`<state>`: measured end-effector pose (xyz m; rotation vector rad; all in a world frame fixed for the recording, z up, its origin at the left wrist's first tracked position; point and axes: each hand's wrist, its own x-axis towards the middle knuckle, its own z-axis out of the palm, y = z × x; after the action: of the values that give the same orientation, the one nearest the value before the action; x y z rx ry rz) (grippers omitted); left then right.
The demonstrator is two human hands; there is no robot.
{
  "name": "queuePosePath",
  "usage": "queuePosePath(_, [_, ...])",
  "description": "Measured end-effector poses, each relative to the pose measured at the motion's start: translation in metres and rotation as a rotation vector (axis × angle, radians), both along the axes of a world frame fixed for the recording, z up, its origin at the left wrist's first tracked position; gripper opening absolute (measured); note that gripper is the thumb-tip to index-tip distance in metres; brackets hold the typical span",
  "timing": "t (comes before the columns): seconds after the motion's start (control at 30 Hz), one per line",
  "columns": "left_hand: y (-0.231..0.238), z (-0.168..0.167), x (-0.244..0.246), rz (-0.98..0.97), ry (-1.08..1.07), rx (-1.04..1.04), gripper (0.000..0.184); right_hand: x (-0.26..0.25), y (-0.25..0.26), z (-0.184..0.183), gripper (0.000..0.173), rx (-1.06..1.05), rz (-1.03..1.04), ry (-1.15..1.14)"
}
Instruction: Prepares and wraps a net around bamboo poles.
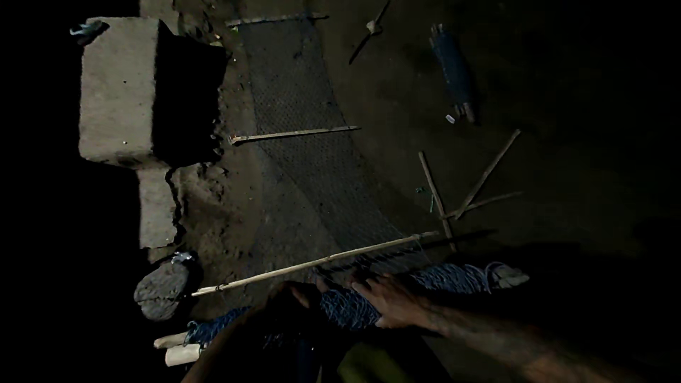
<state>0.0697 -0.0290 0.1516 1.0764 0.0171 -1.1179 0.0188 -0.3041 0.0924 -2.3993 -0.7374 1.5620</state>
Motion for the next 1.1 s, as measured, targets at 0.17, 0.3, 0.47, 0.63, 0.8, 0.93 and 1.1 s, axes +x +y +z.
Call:
queuePosePath(0.17, [0.033,-0.125,-0.030,-0.339,-0.281,0.097,0.023,0.021,-0.009,-0.030,0.061,0.143,-0.052,0.243])
queuePosePath(0.3, [-0.002,-0.094,-0.024,-0.740,-0.553,0.332,0.087,0.039,-0.030,-0.052,0.049,0.341,-0.199,0.510])
queuePosePath(0.47, [-0.024,-0.083,-0.099,-0.688,-1.227,0.976,0.041,0.028,-0.043,-0.077,0.049,0.402,-0.341,0.748])
queuePosePath(0.63, [-0.022,-0.102,-0.065,-0.996,-0.710,0.642,0.048,0.011,-0.041,-0.076,0.052,0.241,-0.458,0.732])
queuePosePath(0.8, [-0.002,-0.104,-0.037,-0.769,-0.202,0.359,0.022,0.012,-0.038,-0.020,0.074,0.272,-0.389,0.362])
queuePosePath(0.93, [-0.013,-0.140,-0.033,-0.753,0.095,0.022,0.011,-0.013,-0.027,-0.001,0.096,0.037,-0.028,0.113])
queuePosePath(1.1, [-0.021,-0.150,-0.046,-0.608,0.051,-0.215,0.004,-0.002,-0.038,-0.033,0.074,0.098,-0.004,0.301])
